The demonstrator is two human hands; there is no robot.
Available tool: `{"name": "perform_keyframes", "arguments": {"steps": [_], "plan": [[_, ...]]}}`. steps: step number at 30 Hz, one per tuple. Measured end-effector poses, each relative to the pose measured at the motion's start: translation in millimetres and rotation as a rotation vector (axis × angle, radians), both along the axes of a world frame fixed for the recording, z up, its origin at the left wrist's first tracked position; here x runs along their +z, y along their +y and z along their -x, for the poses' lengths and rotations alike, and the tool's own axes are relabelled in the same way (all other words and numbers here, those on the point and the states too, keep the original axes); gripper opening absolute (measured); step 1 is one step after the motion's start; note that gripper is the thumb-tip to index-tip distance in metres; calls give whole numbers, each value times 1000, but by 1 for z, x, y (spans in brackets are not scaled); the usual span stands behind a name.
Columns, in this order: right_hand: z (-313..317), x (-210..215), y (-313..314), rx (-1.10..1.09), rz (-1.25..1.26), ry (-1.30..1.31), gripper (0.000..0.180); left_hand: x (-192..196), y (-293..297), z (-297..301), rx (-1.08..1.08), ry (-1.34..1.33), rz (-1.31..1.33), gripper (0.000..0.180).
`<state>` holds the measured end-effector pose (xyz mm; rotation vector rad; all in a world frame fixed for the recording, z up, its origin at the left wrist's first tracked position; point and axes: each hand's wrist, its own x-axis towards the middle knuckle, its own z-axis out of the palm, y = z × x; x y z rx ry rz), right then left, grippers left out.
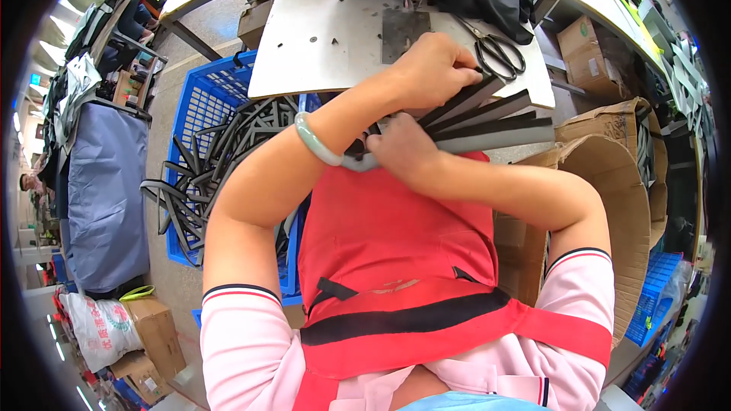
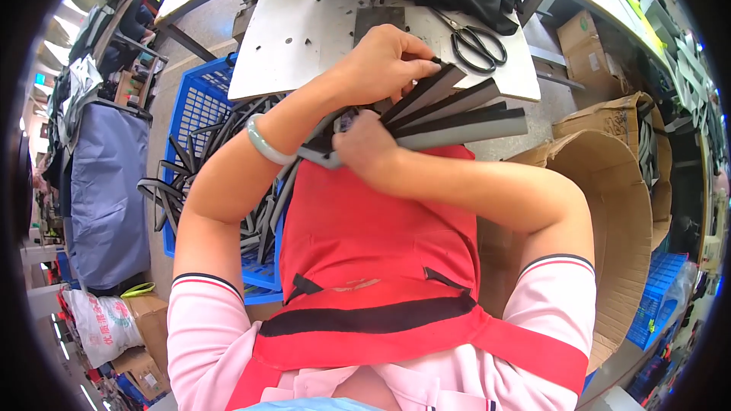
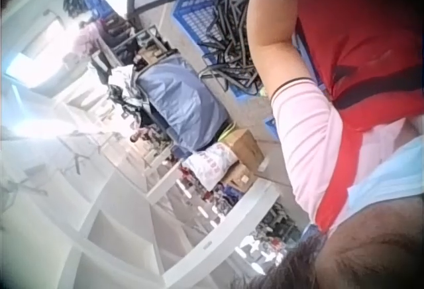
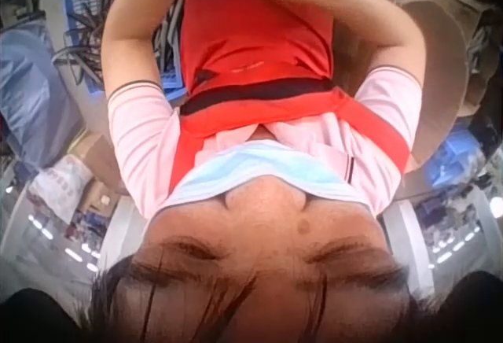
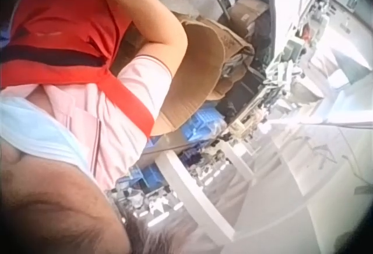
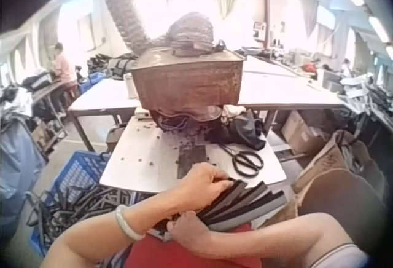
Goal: The recorder is using an industrial sewing machine to assemble and finish fabric straps and components.
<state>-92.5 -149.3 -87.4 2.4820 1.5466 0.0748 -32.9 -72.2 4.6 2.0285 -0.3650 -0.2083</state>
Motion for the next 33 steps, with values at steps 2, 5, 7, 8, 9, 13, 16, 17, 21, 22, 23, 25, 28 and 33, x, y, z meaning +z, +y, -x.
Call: {"name": "perform_keyframes", "arguments": {"steps": [2, 5, 7, 8, 9, 13, 16, 17, 21, 22, 23, 25, 28, 33], "plan": [[-15, 8, -13, 70, 156, 157, 18, -23, 13, -5, 17, -77, 172, 23], [-32, 54, -51, -197, -59, 473, 33, -80, 61, 9, -77, -45, 69, 33], [-52, 82, -84, -329, -237, 510, 40, -99, 86, 32, -27, 325, -146, 44], [-63, 91, -99, -401, -246, 545, 42, -81, 85, 44, 4, 432, -141, 45], [-68, 98, -108, -395, -279, 590, 43, -85, 96, 50, -34, 414, -17, 42], [-79, 108, -124, -472, -396, 778, 55, -39, 99, 47, 90, 401, 213, 26], [-88, 121, -131, -519, -490, 585, 87, -4, 90, 36, 121, 89, 126, 32], [-97, 124, -134, -492, -516, 576, 88, 7, 85, 31, 112, 4, 77, 34], [-106, 136, -119, -498, -566, 496, 88, 13, 87, 9, 205, -224, -112, 30], [-110, 139, -117, -529, -556, 554, 87, 10, 88, 2, 205, -229, -115, 30], [-118, 130, -120, -516, -591, 527, 87, 8, 88, -4, 218, -191, -86, 31], [-126, 127, -117, -512, -590, 533, 87, 3, 89, -15, 250, -132, -54, 31], [-137, 120, -115, -500, -596, 515, 86, -3, 93, -26, 284, -70, -27, 31], [-155, 110, -114, -477, -617, 476, 83, -8, 96, -38, 286, -70, 14, 30]]}}
